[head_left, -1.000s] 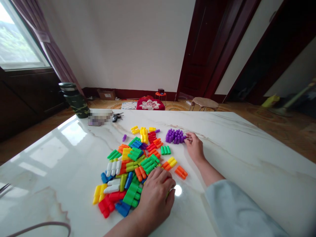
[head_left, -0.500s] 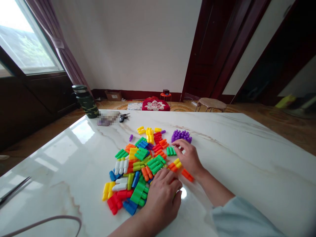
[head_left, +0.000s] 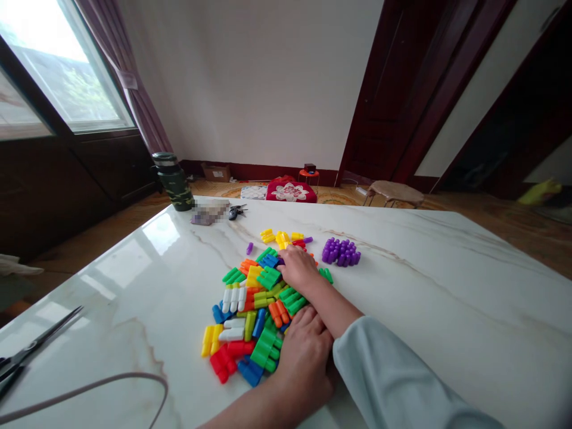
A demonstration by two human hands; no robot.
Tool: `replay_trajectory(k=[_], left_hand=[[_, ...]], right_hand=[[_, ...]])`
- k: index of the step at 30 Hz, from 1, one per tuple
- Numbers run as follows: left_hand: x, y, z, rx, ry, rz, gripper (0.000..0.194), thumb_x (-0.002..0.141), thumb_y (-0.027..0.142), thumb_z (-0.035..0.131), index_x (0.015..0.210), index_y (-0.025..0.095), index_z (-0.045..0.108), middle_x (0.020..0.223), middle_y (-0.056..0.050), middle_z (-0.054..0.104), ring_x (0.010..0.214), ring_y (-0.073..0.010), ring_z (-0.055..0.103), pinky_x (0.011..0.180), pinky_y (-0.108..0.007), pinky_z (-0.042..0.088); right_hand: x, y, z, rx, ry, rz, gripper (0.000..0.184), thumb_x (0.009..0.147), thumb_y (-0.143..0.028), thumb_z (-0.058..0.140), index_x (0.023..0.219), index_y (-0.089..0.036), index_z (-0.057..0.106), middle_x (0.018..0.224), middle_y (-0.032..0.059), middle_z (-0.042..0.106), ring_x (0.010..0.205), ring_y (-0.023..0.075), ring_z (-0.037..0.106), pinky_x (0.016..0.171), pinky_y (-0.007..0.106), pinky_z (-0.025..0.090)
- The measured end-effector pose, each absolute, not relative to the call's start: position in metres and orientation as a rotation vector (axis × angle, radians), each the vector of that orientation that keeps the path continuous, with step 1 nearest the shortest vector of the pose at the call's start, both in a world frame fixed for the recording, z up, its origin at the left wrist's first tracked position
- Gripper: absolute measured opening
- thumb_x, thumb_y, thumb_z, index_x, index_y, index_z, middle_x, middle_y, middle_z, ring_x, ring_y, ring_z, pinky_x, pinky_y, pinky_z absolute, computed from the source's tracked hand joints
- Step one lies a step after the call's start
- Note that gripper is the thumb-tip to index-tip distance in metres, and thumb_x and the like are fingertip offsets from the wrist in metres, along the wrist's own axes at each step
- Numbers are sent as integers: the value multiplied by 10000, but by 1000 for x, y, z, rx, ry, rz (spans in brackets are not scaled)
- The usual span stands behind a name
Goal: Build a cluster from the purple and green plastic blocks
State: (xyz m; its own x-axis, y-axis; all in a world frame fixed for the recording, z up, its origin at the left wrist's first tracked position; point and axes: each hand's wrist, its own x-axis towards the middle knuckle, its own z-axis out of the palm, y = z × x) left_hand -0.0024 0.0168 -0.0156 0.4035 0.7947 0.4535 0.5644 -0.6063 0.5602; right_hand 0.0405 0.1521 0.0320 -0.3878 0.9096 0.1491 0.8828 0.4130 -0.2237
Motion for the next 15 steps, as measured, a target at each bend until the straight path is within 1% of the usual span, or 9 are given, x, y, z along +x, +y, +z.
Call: replay_trajectory(k=[3, 5, 7, 12, 15], left_hand=[[-2, 17, -15, 2336, 1181, 1024, 324, 588, 182, 652, 908, 214, 689, 1047, -87, 670, 1051, -305, 551, 961, -465, 430], [-2, 17, -15, 2335, 1187, 1027, 328, 590, 182, 652, 915, 215, 692, 1064, -92, 669, 1068, -309, 549, 970, -470, 425], [-2, 17, -15, 2337, 1189, 1036, 333, 591, 179, 651, 919, 217, 691, 1069, -89, 670, 1070, -305, 551, 972, -463, 424], [-1, 18, -17, 2343, 1192, 1054, 311, 579, 191, 655, 887, 203, 692, 993, -88, 685, 996, -296, 574, 934, -446, 446], [0, 18, -17, 2338, 1202, 1047, 302, 591, 199, 650, 888, 197, 702, 982, -98, 687, 986, -300, 581, 937, -453, 445]], right_hand=[[41, 151, 34, -1679, -2422, 185, 260, 868, -356, 613, 1042, -177, 689, 1110, 126, 648, 1107, 261, 553, 885, 347, 435], [41, 151, 34, -1706, -2392, 221, 283, 859, -364, 621, 1063, -176, 677, 1131, 124, 646, 1118, 258, 549, 904, 354, 424], [41, 153, 34, -1714, -2349, 254, 287, 833, -365, 642, 1048, -178, 675, 1116, 113, 659, 1088, 255, 573, 899, 354, 426], [40, 155, 29, -1728, -2254, 313, 174, 784, -277, 633, 944, -228, 681, 966, 34, 719, 947, 219, 644, 850, 331, 438], [40, 154, 26, -1715, -2208, 305, 255, 776, -246, 622, 1026, -222, 670, 994, 34, 722, 973, 208, 645, 880, 324, 429]])
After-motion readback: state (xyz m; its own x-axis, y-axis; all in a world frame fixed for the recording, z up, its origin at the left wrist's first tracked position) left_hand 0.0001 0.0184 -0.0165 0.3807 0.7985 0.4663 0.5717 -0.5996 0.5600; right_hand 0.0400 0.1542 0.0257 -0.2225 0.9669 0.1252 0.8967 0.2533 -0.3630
